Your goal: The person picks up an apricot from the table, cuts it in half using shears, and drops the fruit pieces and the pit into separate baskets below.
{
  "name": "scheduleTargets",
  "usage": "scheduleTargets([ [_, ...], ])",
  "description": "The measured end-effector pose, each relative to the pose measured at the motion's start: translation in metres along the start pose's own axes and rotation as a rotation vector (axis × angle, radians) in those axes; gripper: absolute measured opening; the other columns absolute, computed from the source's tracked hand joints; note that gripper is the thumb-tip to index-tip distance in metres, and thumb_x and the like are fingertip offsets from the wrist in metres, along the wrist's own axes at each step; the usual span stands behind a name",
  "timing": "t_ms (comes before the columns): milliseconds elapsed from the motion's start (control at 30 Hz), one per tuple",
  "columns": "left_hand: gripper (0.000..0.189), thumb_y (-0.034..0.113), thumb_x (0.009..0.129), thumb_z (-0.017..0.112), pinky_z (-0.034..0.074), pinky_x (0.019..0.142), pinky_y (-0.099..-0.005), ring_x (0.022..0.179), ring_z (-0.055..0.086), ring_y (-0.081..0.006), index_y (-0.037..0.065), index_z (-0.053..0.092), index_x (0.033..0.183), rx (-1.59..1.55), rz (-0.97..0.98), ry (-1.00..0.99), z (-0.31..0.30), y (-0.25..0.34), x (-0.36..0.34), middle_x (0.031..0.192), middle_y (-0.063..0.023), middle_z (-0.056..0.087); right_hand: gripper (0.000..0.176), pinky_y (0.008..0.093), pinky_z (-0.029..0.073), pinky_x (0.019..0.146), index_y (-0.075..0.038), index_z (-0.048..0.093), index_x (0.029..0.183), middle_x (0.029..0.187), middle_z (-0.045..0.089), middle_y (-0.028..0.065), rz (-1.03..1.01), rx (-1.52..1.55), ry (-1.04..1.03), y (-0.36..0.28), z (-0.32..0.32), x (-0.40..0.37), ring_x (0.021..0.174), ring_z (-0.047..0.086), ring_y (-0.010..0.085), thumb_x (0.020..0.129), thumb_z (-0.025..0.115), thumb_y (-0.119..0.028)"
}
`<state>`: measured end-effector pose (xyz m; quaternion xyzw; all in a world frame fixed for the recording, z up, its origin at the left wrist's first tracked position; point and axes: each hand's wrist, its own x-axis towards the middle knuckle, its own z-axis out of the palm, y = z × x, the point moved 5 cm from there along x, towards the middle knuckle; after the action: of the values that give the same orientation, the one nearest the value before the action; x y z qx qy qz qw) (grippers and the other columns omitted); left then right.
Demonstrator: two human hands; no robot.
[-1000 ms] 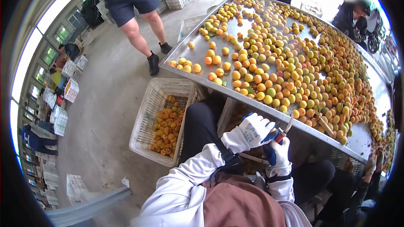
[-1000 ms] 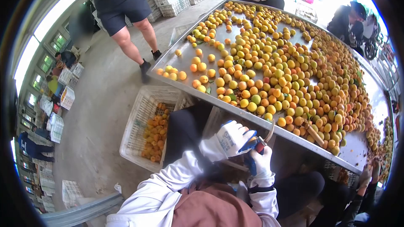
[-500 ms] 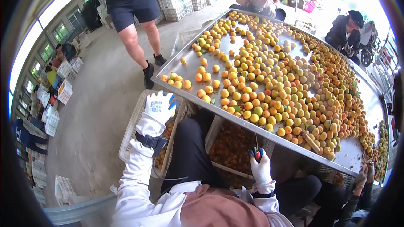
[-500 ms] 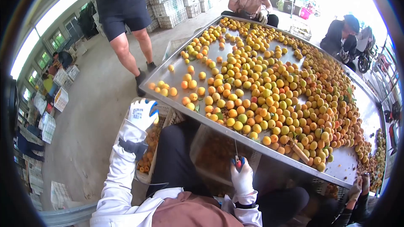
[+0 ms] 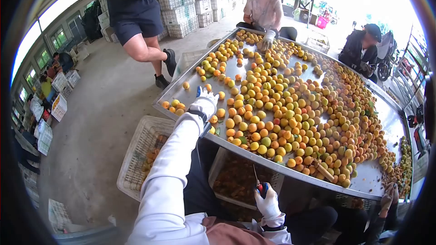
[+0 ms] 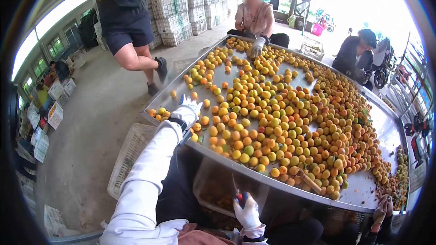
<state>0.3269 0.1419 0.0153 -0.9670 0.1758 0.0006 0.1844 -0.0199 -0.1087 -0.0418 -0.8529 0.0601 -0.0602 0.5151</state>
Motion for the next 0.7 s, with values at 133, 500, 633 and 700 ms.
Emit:
scheduleTargets([
  [133,0.048,0.022,0.096,0.051,0.018,0.115,-0.0613,0.139,0.041,-0.0354,0.012,0.050,0.143,0.134,0.010,-0.093,0.020,0.014,0.013,0.143,-0.0139,0.053,0.023,0.0395,0.053,0.071,-0.001,0.063,0.104,0.088,0.068,0.0200,-0.019,-0.054,-0.028,0.013,-0.001,-0.001,0.083,0.068,0.0375,0.084,0.071,-0.011],
  [500,0.049,0.008,0.090,0.069,0.057,0.080,-0.0326,0.097,0.069,-0.0226,0.003,0.052,0.135,-1.394,-0.119,0.101,-0.025,0.012,-0.015,0.120,-0.0093,0.066,0.020,0.0371,0.052,0.072,0.000,0.062,0.106,0.087,0.067,0.0192,0.005,0.118,-0.016,0.007,-0.001,-0.007,0.081,0.069,0.0327,0.087,0.067,-0.005],
  [633,0.049,0.006,0.093,0.066,0.056,0.090,-0.0340,0.101,0.067,-0.0207,0.003,0.049,0.139,-2.153,0.270,0.021,-0.074,0.069,-0.095,0.129,-0.0104,0.060,0.019,0.0349,0.050,0.071,0.001,0.061,0.109,0.085,0.066,0.0168,-0.029,0.223,0.005,-0.003,-0.003,-0.010,0.076,0.065,0.0300,0.091,0.062,-0.004],
  [700,0.048,0.008,0.096,0.061,0.055,0.095,-0.0363,0.109,0.065,-0.0224,0.001,0.046,0.142,-2.270,0.441,0.032,-0.087,0.097,-0.131,0.134,-0.0119,0.057,0.019,0.0342,0.050,0.072,0.002,0.061,0.110,0.086,0.065,0.0163,-0.027,0.263,0.027,0.002,-0.001,-0.014,0.077,0.065,0.0275,0.092,0.060,-0.003],
])
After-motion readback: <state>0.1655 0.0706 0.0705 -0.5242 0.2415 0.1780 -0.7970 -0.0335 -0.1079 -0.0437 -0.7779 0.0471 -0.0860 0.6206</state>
